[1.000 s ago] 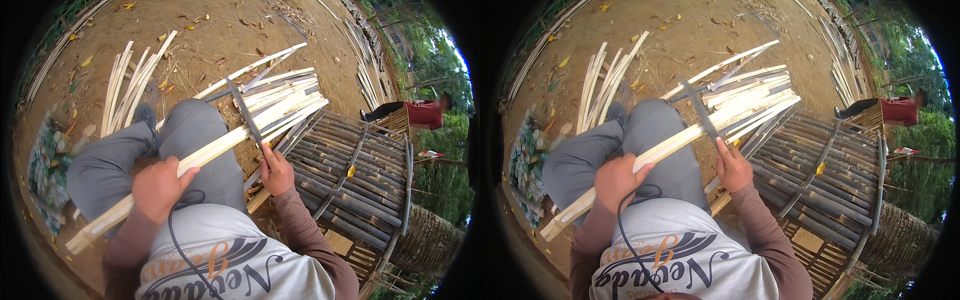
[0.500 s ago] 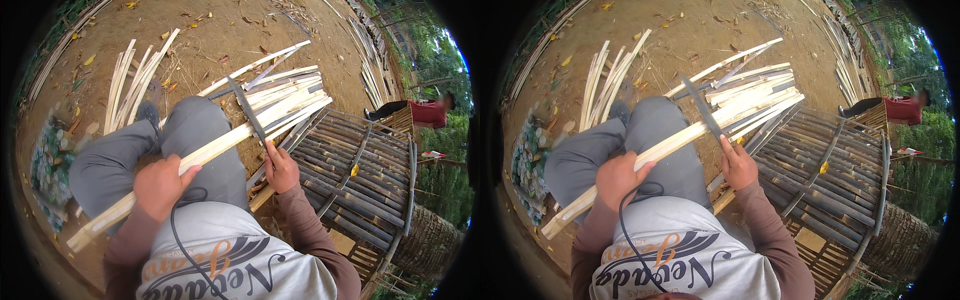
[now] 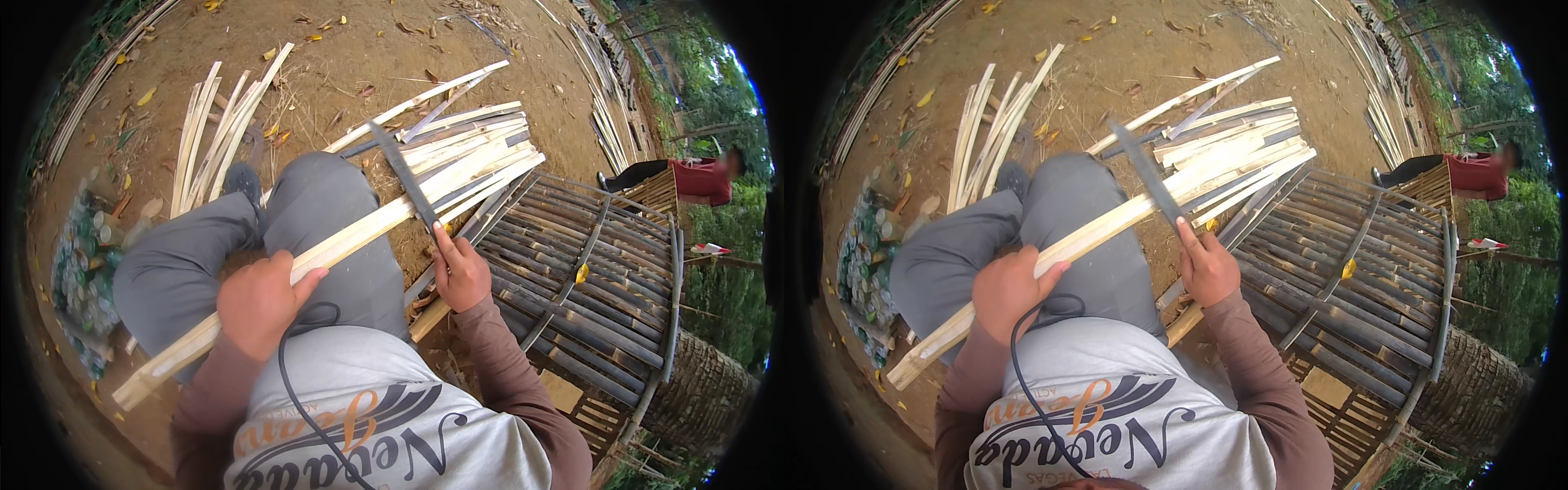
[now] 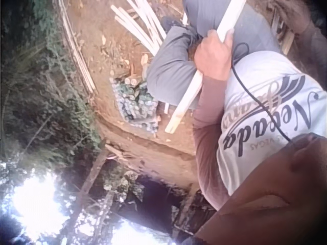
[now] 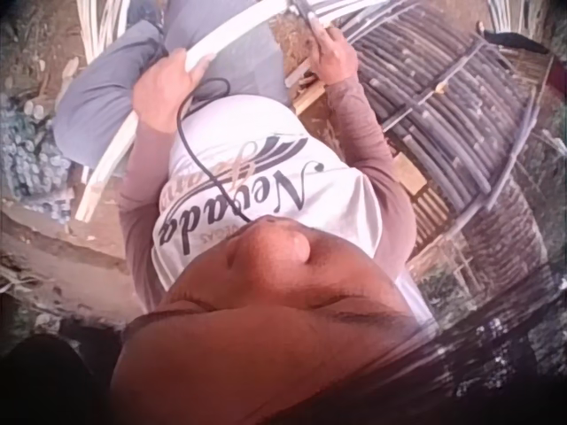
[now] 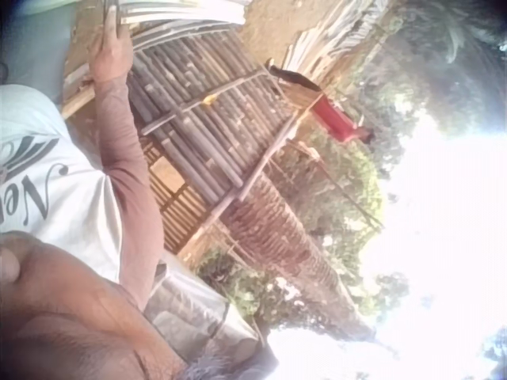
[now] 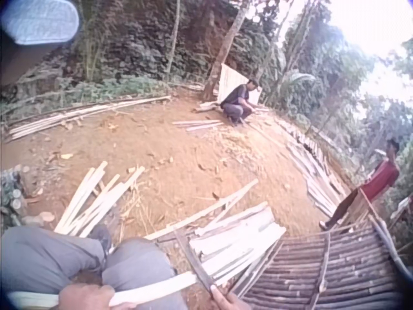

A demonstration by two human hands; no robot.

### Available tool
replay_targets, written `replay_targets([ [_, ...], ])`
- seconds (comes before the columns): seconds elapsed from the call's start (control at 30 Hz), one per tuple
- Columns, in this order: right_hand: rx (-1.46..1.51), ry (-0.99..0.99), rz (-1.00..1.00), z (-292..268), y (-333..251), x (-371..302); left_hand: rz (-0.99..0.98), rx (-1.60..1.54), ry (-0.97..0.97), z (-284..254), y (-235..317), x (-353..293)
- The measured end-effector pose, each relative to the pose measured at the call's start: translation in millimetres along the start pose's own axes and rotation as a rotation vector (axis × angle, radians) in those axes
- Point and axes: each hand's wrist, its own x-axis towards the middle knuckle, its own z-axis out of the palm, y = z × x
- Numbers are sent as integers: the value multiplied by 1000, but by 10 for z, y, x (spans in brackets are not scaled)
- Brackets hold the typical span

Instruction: The person uses a knife to shave and split several thin strips of bamboo while sitting on the ground.

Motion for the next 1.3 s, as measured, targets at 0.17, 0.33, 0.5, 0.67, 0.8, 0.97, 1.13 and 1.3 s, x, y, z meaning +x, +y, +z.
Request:
replay_targets([
  [0.17,64,44,-87,56,-22,-76,-18,-25,-25,13,-11,-45],
  [0.33,277,264,245,108,532,170,-6,-27,-45,-138,-19,15],
  [0.5,1557,661,615,-286,577,734,60,213,148,-1241,-173,284],
  [0.67,1664,558,453,-450,258,1025,19,378,645,-2507,-390,851],
  [0.8,1574,459,392,-533,32,963,-79,-175,979,-3179,-527,1402],
  [0.97,1519,379,318,-576,-178,934,218,-924,876,-3610,-778,1939],
  [1.13,1464,395,292,-647,-236,870,201,-1195,832,-3057,-664,1833],
  [1.3,1360,496,262,-659,-312,727,45,-1754,824,-1589,-436,1151],
])
